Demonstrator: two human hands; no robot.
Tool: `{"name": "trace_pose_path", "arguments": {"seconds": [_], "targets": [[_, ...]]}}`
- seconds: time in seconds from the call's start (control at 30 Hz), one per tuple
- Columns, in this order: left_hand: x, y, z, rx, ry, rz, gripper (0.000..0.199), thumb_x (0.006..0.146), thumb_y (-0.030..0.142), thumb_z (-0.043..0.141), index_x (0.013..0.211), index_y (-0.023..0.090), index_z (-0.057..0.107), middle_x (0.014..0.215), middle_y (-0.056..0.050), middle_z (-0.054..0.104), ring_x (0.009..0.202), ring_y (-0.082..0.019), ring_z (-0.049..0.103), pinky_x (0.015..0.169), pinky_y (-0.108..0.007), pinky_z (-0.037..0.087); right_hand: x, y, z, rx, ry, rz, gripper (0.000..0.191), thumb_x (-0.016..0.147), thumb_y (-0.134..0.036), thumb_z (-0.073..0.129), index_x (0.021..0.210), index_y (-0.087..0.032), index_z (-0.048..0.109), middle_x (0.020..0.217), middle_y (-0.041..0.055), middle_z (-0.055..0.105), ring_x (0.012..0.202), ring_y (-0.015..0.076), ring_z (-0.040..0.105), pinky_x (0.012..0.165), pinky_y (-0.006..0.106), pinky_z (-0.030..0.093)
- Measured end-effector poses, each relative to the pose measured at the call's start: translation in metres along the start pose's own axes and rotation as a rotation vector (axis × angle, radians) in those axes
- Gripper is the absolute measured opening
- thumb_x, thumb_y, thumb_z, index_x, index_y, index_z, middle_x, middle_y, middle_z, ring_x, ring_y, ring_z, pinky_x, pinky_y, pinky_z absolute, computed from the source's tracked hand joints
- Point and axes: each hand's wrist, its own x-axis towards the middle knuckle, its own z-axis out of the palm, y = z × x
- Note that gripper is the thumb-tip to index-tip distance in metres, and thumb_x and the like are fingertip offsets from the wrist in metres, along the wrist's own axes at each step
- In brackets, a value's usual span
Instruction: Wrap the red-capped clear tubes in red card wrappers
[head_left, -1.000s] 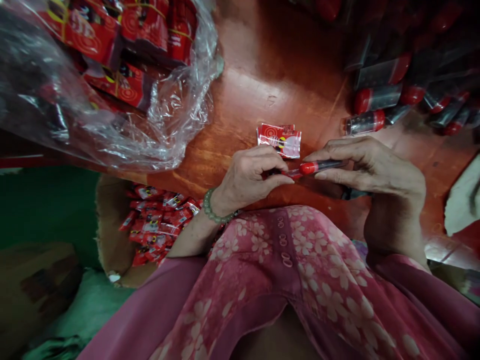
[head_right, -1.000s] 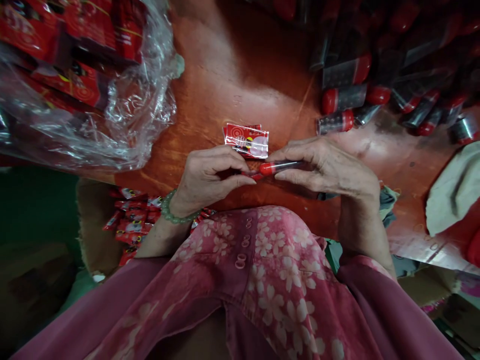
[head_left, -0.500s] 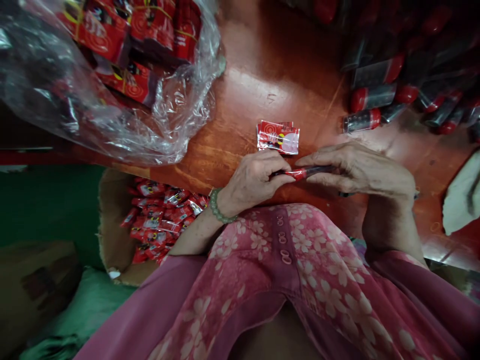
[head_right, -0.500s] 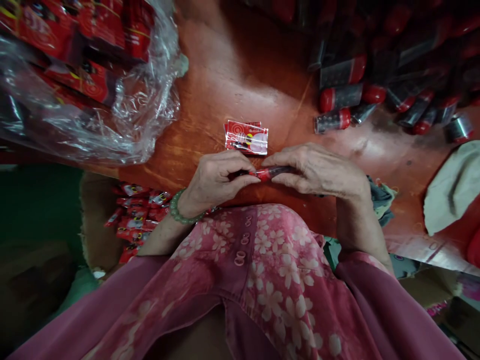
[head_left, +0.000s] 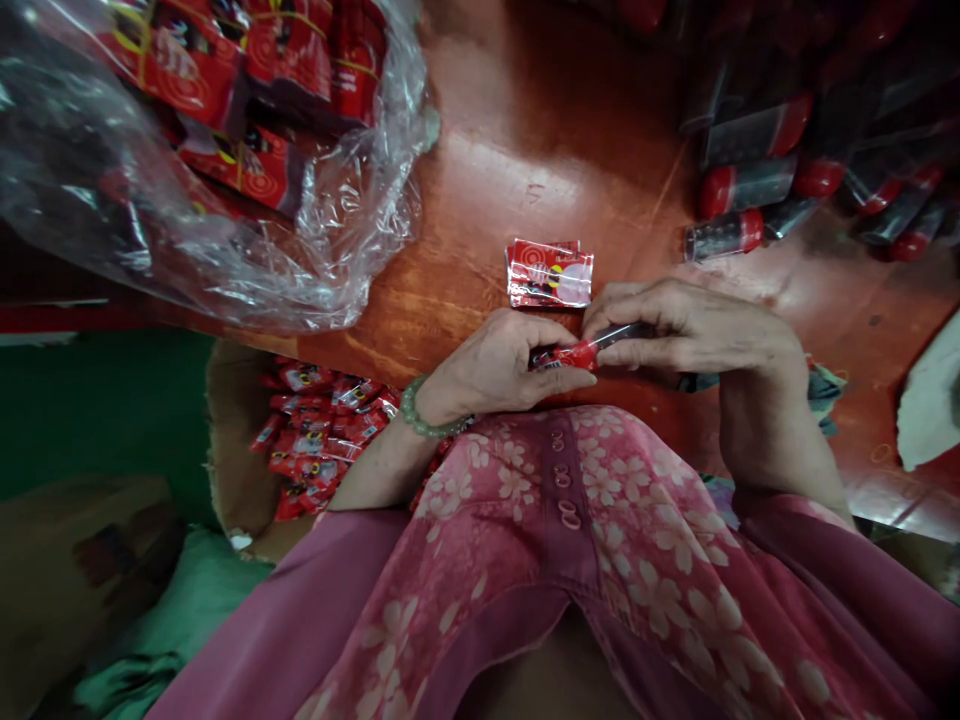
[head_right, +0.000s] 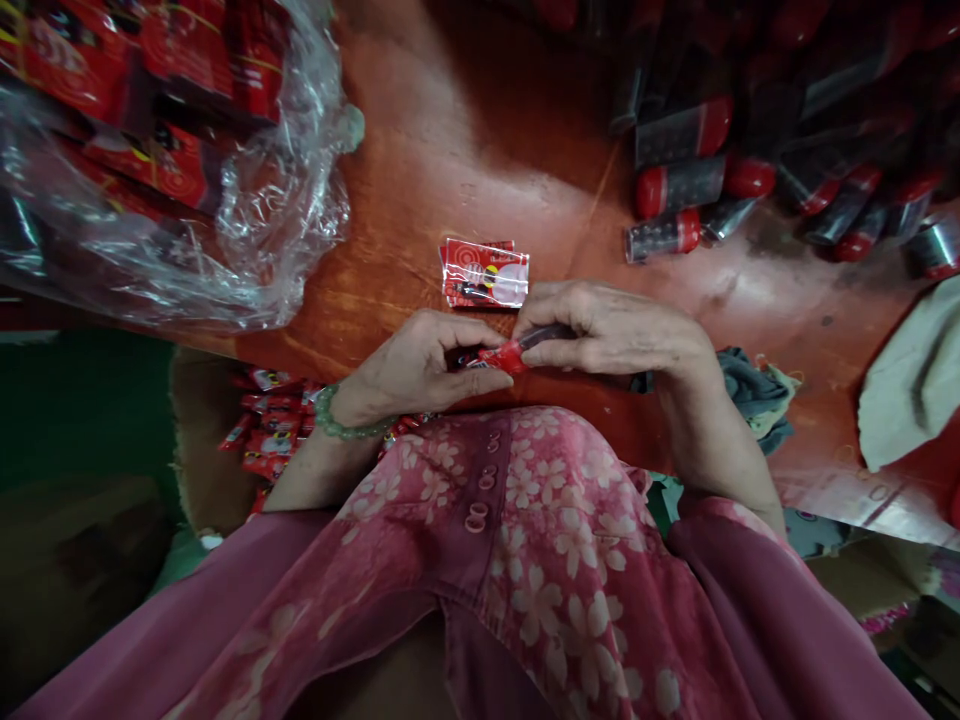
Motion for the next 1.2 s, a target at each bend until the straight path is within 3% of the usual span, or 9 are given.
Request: {"name": "trace_pose_path", "arguments": {"seconds": [0.13, 0.37, 0.5, 0.67, 0.83, 0.93, 1.07, 1.2], "targets": [[0.001, 0.001, -0.005, -0.137, -0.005, -0.127, 0.033, 0.089, 0.044, 0.066, 0.086, 0.013, 0.076, 0.074, -0.001, 0.071, 0.068, -0.012, 0.060, 0.065, -0.024, 0.046, 0.004, 0.006, 0.007, 0.295, 0.009, 0.116, 0.034, 0.091, -0.046, 0.065, 0.110, -0.018, 0.069, 0.084, 0.0013, 0.071, 0.061, 0.0104, 0.062, 0.056, 0.023, 0.046], [0.008, -0.004, 0.001, -0.397, -0.072, -0.268, 0.038, 0.083, 0.050, 0.071, 0.075, 0.012, 0.073, 0.067, -0.002, 0.066, 0.061, -0.011, 0.054, 0.060, -0.025, 0.042, 0.001, 0.004, 0.022, 0.457, 0.105, 0.111, 0.032, 0.090, -0.047, 0.070, 0.100, -0.017, 0.065, 0.075, -0.0020, 0.067, 0.057, 0.0070, 0.058, 0.053, 0.019, 0.042], [0.008, -0.004, 0.006, -0.476, -0.086, -0.298, 0.038, 0.079, 0.050, 0.076, 0.078, 0.012, 0.074, 0.069, -0.003, 0.068, 0.060, -0.010, 0.054, 0.059, -0.025, 0.042, 0.001, 0.002, 0.025, 0.418, 0.122, 0.077, 0.031, 0.092, -0.048, 0.068, 0.099, -0.018, 0.064, 0.074, -0.0028, 0.065, 0.058, 0.0075, 0.057, 0.053, 0.019, 0.043], [0.007, -0.007, 0.007, -0.543, -0.043, -0.265, 0.043, 0.078, 0.054, 0.078, 0.086, 0.012, 0.076, 0.079, -0.005, 0.073, 0.067, -0.012, 0.060, 0.066, -0.025, 0.047, -0.004, 0.003, 0.022, 0.351, 0.267, 0.020, 0.037, 0.092, -0.054, 0.065, 0.113, -0.023, 0.064, 0.092, 0.0009, 0.071, 0.074, 0.0132, 0.064, 0.063, 0.025, 0.051], [0.004, -0.009, 0.005, -0.527, -0.047, -0.268, 0.050, 0.076, 0.061, 0.076, 0.086, 0.012, 0.075, 0.072, -0.003, 0.068, 0.060, -0.010, 0.053, 0.056, -0.024, 0.039, -0.016, 0.006, 0.024, 0.320, 0.385, 0.074, 0.035, 0.091, -0.053, 0.066, 0.103, -0.020, 0.068, 0.080, 0.0003, 0.069, 0.067, 0.0138, 0.062, 0.061, 0.026, 0.051], [0.004, -0.006, 0.006, -0.467, -0.041, -0.261, 0.050, 0.076, 0.060, 0.077, 0.083, 0.011, 0.074, 0.071, -0.002, 0.066, 0.061, -0.010, 0.052, 0.058, -0.023, 0.039, -0.019, 0.004, 0.030, 0.225, 0.487, 0.050, 0.031, 0.089, -0.048, 0.068, 0.100, -0.020, 0.070, 0.086, 0.0030, 0.073, 0.072, 0.0162, 0.065, 0.066, 0.030, 0.054], [0.006, -0.003, 0.008, -0.458, -0.029, -0.267, 0.050, 0.077, 0.061, 0.076, 0.081, 0.011, 0.073, 0.069, -0.001, 0.065, 0.060, -0.009, 0.052, 0.057, -0.023, 0.039, -0.022, -0.005, 0.033, 0.025, 0.495, 0.035, 0.027, 0.095, -0.045, 0.061, 0.110, -0.026, 0.073, 0.101, 0.0069, 0.076, 0.090, 0.0249, 0.070, 0.080, 0.040, 0.058], [0.010, -0.005, 0.014, -0.539, -0.080, -0.320, 0.056, 0.075, 0.066, 0.075, 0.079, 0.011, 0.071, 0.067, -0.001, 0.064, 0.059, -0.009, 0.051, 0.055, -0.022, 0.038, -0.027, -0.010, 0.029, -0.116, 0.475, 0.013, 0.028, 0.098, -0.044, 0.058, 0.112, -0.026, 0.073, 0.100, 0.0085, 0.076, 0.090, 0.0265, 0.071, 0.084, 0.043, 0.057]]}}
